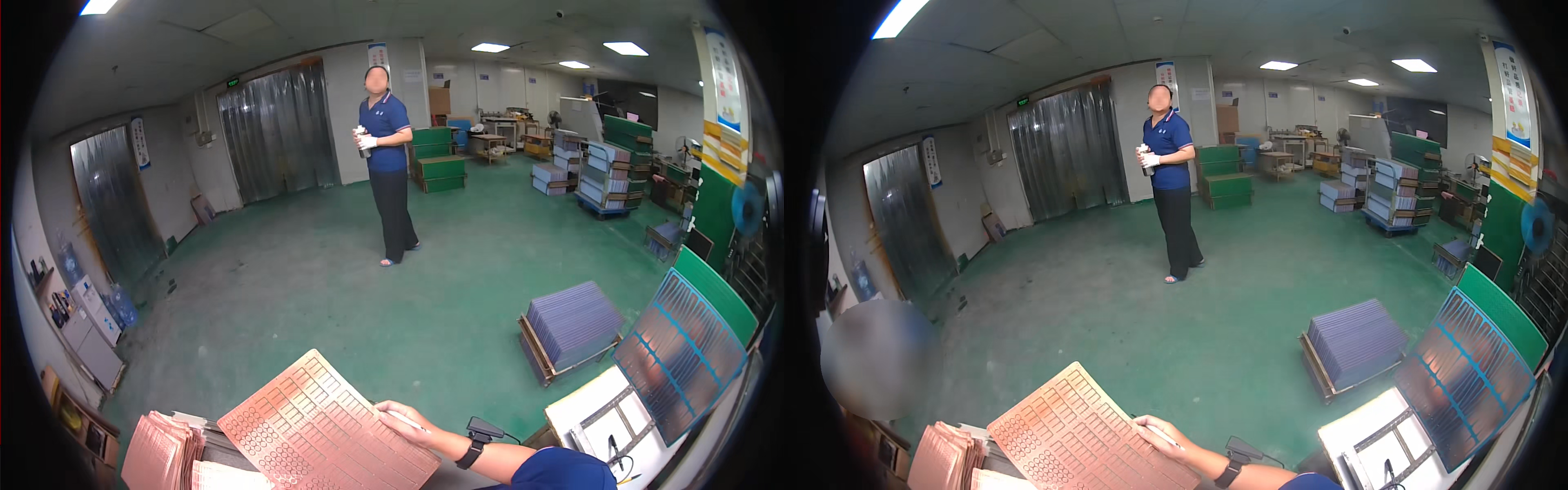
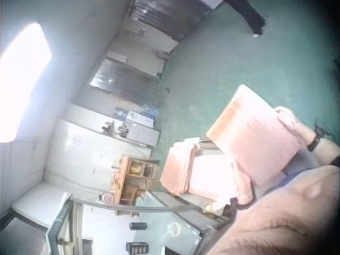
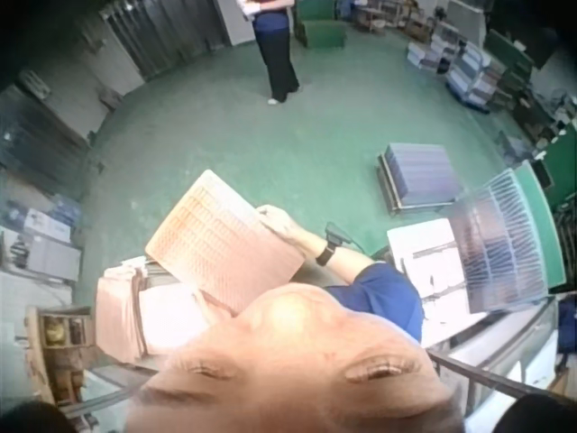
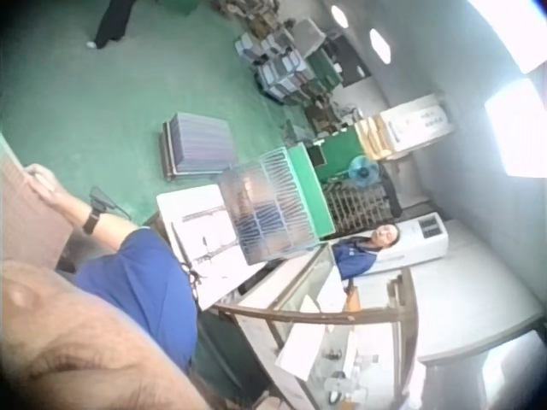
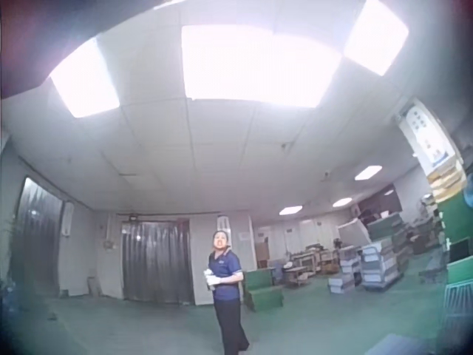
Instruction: The person is inspecting and marking stacked copper fabrication plates in a factory setting.
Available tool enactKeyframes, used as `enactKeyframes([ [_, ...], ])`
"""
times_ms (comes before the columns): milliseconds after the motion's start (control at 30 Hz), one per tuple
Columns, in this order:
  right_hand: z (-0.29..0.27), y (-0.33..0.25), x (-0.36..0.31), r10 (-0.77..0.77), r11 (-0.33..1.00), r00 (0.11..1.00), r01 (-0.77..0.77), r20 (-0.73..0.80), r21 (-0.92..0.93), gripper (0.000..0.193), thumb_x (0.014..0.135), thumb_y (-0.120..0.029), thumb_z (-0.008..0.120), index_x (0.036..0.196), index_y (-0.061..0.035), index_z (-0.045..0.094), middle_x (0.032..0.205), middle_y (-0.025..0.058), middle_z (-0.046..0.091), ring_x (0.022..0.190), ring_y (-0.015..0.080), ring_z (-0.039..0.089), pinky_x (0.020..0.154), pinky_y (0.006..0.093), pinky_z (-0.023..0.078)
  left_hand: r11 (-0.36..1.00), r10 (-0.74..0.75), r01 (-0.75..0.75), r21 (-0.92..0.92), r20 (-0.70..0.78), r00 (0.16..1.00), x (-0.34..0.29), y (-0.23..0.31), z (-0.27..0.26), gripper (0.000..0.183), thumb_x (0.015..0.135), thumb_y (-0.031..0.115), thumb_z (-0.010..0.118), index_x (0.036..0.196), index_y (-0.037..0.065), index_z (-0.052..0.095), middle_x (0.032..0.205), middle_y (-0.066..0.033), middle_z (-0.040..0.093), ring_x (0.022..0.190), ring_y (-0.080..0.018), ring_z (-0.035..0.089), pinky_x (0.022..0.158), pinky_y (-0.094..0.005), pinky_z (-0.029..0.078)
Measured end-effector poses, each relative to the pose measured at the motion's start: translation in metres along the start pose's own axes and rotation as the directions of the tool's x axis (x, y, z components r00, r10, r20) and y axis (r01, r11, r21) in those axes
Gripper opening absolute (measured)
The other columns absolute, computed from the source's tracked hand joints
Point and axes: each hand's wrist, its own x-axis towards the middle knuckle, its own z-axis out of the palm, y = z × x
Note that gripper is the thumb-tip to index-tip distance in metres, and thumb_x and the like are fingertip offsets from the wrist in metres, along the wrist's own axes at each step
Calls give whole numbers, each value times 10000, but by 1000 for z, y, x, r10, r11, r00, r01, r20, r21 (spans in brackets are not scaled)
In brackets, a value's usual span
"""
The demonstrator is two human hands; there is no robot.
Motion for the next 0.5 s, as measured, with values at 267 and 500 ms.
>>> enactKeyframes([
  [267, -1, -9, -1, -3, 1000, 1000, 3, 6, -12, 372, 950, -285, 482, 1180, 6, 503, 1101, 65, 576, 1022, 104, 518, 879, 265, 420, 997, 57, -51, 60, -114, 992, -41, 30, 53, 383, 956, 226, 397, 1282, 33, 450, 1347, -171, 421, 1250, -289, 371, 1056, -359, 261],
  [500, -1, 0, -10, 6, 993, 1000, -4, -17, 117, 292, 941, -233, 507, 1136, -16, 521, 1041, 24, 568, 949, 75, 505, 829, 234, 418, 641, 278, -293, 709, 142, 950, -52, 38, 50, 321, 961, 145, 402, 1218, -37, 466, 1248, -209, 492, 1125, -292, 495, 978, -404, 374],
])
